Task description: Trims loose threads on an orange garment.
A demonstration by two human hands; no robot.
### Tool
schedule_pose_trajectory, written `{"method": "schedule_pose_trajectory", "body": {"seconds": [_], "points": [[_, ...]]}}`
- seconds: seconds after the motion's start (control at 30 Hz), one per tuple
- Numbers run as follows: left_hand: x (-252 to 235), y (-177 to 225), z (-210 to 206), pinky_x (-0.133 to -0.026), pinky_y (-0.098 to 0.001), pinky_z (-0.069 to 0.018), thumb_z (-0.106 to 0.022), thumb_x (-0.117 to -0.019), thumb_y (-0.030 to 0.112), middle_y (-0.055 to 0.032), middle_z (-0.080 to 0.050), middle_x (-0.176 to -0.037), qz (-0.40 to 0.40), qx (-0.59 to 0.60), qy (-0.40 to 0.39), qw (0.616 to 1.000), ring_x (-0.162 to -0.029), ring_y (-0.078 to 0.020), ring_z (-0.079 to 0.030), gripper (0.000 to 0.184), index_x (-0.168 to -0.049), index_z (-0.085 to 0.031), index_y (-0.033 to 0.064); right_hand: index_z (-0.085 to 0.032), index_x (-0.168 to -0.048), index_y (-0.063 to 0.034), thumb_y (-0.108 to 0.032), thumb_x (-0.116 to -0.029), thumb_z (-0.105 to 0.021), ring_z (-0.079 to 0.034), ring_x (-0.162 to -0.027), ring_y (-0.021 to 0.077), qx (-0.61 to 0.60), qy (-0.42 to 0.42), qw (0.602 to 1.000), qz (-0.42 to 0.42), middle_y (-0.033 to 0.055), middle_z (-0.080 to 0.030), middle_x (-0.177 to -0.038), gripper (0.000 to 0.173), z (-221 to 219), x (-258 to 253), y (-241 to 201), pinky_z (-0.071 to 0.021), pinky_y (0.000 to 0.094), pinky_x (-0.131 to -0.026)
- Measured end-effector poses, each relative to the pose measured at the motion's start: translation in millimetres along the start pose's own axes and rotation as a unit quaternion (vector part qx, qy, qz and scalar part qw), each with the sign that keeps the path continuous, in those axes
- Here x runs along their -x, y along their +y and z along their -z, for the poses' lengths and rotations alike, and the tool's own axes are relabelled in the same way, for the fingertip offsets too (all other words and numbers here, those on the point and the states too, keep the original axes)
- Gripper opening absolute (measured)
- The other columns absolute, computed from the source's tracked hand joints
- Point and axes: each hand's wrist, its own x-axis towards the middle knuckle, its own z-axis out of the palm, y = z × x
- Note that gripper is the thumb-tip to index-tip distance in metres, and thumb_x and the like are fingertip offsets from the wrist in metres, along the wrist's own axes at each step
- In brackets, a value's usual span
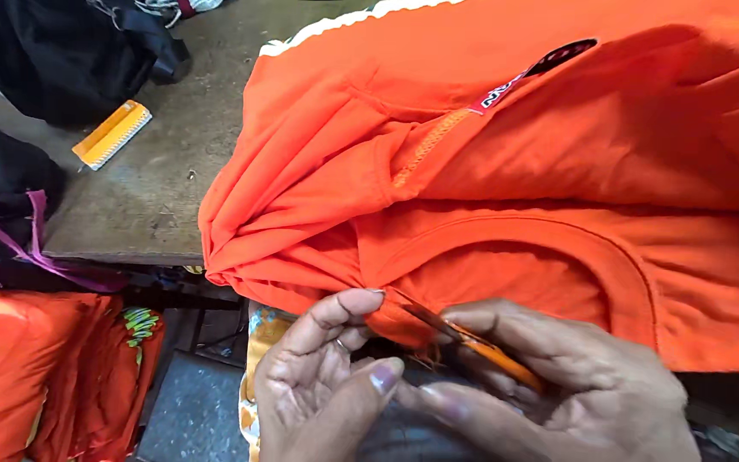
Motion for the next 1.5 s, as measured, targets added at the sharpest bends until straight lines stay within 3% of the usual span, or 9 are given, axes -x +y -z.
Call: {"method": "schedule_pose_trajectory", "body": {"seconds": [0.17, 0.3, 0.4, 0.57, 0.63, 1.2, 1.3, 1.4, 1.5], "points": [[-1.2, -3.5, 4.1, -0.08, -0.0361, -0.0637, -0.073, -0.0921, 0.009, -0.0187, -0.073, -0.105, -0.009, -0.016, 0.015, 1.0, -0.086, -0.0209, -0.074, 0.03, -0.121, -0.071, -0.001, -0.073, -0.091, -0.0069, -0.01, -0.0883, -0.072, -0.06, -0.069, -0.0047, 0.063, 0.027, 0.996, 0.063, -0.0045, -0.071, -0.08, 0.005, -8.0, -1.9, 6.4, -0.05, 0.01, -0.059], [-3.5, -6.6, -1.1, -0.074, -0.0304, -0.0638, -0.085, -0.0794, 0.004, -0.0142, -0.074, -0.096, 0.004, -0.056, 0.06, 0.997, -0.08, -0.0166, -0.074, 0.036, -0.113, -0.072, 0.0027, -0.069, -0.096, -0.0042, -0.02, -0.101, -0.06, -0.063, -0.076, 0.0049, 0.178, -0.045, 0.972, 0.146, 0.0054, -0.069, -0.08, 0.019, -1.9, 3.1, 2.2, -0.05, 0.0164, -0.067], [-5.3, -5.3, -4.2, -0.073, -0.0339, -0.0652, -0.084, -0.0742, -0.009, -0.0186, -0.073, -0.097, 0.034, -0.039, 0.072, 0.996, -0.081, -0.021, -0.075, 0.041, -0.112, -0.069, -0.0004, -0.065, -0.098, -0.0047, -0.016, -0.1019, -0.056, -0.055, -0.065, 0.0165, 0.247, -0.057, 0.944, 0.212, 0.0081, -0.058, -0.072, 0.015, -2.5, 5.9, 1.4, -0.0425, 0.0255, -0.056], [-6.4, -2.1, -2.1, -0.075, -0.0343, -0.0649, -0.086, -0.074, -0.002, -0.0167, -0.073, -0.1, 0.057, 0.01, 0.054, 0.997, -0.084, -0.0193, -0.075, 0.044, -0.114, -0.069, 0.0015, -0.064, -0.119, -0.0069, -0.042, -0.1091, -0.043, -0.062, -0.077, 0.019, 0.334, -0.053, 0.926, 0.168, 0.0114, -0.067, -0.089, 0.042, 17.2, 15.3, 0.7, -0.0488, 0.0305, -0.063], [-6.7, -0.5, -2.0, -0.078, -0.0347, -0.0644, -0.084, -0.0746, -0.004, -0.0176, -0.072, -0.102, 0.064, 0.033, 0.051, 0.996, -0.087, -0.0198, -0.075, 0.043, -0.115, -0.069, 0.0004, -0.063, -0.121, -0.0075, -0.037, -0.111, -0.036, -0.056, -0.072, 0.0197, 0.389, -0.018, 0.903, 0.18, 0.0101, -0.06, -0.084, 0.041, 26.8, 17.0, 9.9, -0.0433, 0.0315, -0.059], [-3.9, 2.2, -6.0, -0.075, -0.0338, -0.0638, -0.083, -0.0716, -0.008, -0.0181, -0.071, -0.102, 0.105, 0.07, 0.07, 0.99, -0.084, -0.0187, -0.074, 0.048, -0.117, -0.069, -0.0008, -0.062, -0.109, -0.0085, -0.03, -0.1093, -0.043, -0.049, -0.061, 0.0186, 0.453, 0.078, 0.847, 0.267, 0.0067, -0.053, -0.074, 0.029, 12.0, 6.2, 28.0, -0.0355, 0.0316, -0.053], [-2.7, 6.2, -7.6, -0.075, -0.0333, -0.0639, -0.081, -0.0719, -0.01, -0.0187, -0.071, -0.107, 0.099, 0.057, 0.059, 0.992, -0.086, -0.0191, -0.074, 0.05, -0.119, -0.067, -0.0012, -0.067, -0.1, -0.002, -0.025, -0.1091, -0.045, -0.059, -0.066, 0.0183, 0.405, 0.097, 0.876, 0.246, 0.0096, -0.062, -0.074, 0.033, 17.1, -1.3, 36.4, -0.0447, 0.0327, -0.056], [-1.5, 7.7, -3.5, -0.072, -0.0323, -0.0642, -0.08, -0.0743, -0.009, -0.0185, -0.072, -0.107, 0.058, -0.025, 0.072, 0.995, -0.08, -0.0189, -0.074, 0.049, -0.122, -0.067, -0.0012, -0.064, -0.114, -0.0086, -0.035, -0.1125, -0.038, -0.064, -0.082, 0.0041, 0.284, 0.084, 0.94, 0.168, 0.0018, -0.067, -0.093, 0.036, 32.7, 0.6, 32.5, -0.0528, 0.0225, -0.071], [0.4, 0.1, -1.2, -0.075, -0.0349, -0.0655, -0.08, -0.0793, -0.004, -0.0149, -0.07, -0.112, -0.026, -0.197, 0.044, 0.979, -0.082, -0.0205, -0.074, 0.051, -0.127, -0.063, -0.0001, -0.066, -0.117, -0.0152, -0.038, -0.1127, -0.035, -0.053, -0.065, -0.0033, 0.166, 0.107, 0.975, 0.106, -0.0084, -0.061, -0.083, 0.039, 41.9, -1.9, 32.4, -0.0462, 0.0167, -0.056]]}}
